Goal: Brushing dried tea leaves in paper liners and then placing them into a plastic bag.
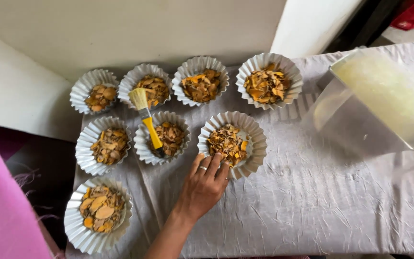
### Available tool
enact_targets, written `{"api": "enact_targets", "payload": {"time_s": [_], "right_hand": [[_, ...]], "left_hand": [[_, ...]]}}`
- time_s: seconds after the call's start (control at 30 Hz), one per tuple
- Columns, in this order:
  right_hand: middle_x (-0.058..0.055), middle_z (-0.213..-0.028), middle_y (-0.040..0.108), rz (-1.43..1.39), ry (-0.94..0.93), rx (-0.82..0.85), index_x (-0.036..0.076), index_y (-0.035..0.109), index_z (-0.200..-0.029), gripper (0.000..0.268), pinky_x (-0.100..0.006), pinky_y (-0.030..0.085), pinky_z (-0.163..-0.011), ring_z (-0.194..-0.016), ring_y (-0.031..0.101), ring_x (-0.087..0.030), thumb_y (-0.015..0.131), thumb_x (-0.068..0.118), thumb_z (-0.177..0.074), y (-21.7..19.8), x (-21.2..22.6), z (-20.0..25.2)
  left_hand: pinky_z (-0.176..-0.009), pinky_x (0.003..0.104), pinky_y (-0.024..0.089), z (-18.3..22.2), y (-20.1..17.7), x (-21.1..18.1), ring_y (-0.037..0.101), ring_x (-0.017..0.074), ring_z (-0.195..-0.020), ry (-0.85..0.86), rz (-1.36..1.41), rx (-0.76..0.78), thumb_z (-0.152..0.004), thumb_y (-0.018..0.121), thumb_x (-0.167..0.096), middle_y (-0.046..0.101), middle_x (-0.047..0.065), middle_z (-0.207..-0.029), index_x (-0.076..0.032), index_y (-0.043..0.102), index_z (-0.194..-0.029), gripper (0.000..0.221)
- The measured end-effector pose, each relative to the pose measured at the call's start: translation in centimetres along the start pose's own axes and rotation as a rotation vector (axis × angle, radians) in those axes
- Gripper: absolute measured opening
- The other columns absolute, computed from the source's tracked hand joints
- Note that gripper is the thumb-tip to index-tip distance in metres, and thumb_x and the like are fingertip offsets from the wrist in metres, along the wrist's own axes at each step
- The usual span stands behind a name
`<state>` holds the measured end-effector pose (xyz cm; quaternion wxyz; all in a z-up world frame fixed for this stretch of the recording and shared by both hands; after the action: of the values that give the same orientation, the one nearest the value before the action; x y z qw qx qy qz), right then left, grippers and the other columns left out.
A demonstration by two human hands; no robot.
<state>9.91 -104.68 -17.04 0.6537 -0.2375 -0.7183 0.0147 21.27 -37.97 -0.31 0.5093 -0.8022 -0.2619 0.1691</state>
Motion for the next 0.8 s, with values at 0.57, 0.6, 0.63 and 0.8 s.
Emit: {"api": "enact_targets", "payload": {"time_s": [0.57,0.6,0.63,0.8], "right_hand": [[-0.016,-0.08,0.089,-0.055,0.026,0.41,-0.003,0.073,-0.129,0.056,-0.031,0.061,-0.045,-0.067,0.083,-0.023,0.062,0.031,-0.085,25.1,34.0,3.0],[-0.024,-0.11,0.074,-0.202,-0.041,0.366,-0.002,0.051,-0.146,0.088,-0.038,0.059,-0.066,-0.09,0.075,-0.03,0.061,0.054,-0.08,25.0,33.3,3.0],[-0.032,-0.141,0.059,-0.35,-0.106,0.321,-0.002,0.03,-0.163,0.123,-0.045,0.056,-0.088,-0.113,0.067,-0.037,0.06,0.077,-0.074,24.8,32.6,3.0],[-0.021,-0.167,0.028,-0.443,-0.404,0.645,0.005,0.012,-0.162,0.128,-0.05,0.03,-0.132,-0.155,0.033,-0.03,0.075,0.082,-0.082,31.0,39.4,3.1]], "left_hand": [[-0.074,0.043,0.061,-5.0,-1.4,-7.2,0.071,0.029,-0.075,-0.12,1.079,-0.086,-0.109,0.051,-0.013,0.074,0.019,-0.106,0.001,0.063,-0.121,0.022],[-0.067,0.035,0.052,-5.0,-0.8,-6.8,0.059,0.0199,-0.07,-0.289,1.321,-0.039,-0.111,0.049,-0.016,0.063,0.009,-0.091,-0.002,0.062,-0.122,0.023],[-0.06,0.026,0.043,-4.9,-0.1,-6.5,0.047,0.0112,-0.066,-0.462,1.559,0.014,-0.112,0.047,-0.018,0.05,0.0,-0.075,-0.005,0.061,-0.124,0.023],[-0.06,0.028,0.035,-6.1,1.1,-7.6,0.04,0.0101,-0.06,-0.473,1.517,0.088,-0.113,0.043,-0.024,0.045,-0.004,-0.068,-0.014,0.061,-0.123,0.023]]}}
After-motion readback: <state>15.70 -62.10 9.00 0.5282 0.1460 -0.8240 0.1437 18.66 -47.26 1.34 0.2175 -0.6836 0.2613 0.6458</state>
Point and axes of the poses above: each hand's wrist, its own z-axis away from the middle knuckle, its own y-axis out of the palm, x = y × z, the point moved 4 cm from there along -z, towards the middle knuckle
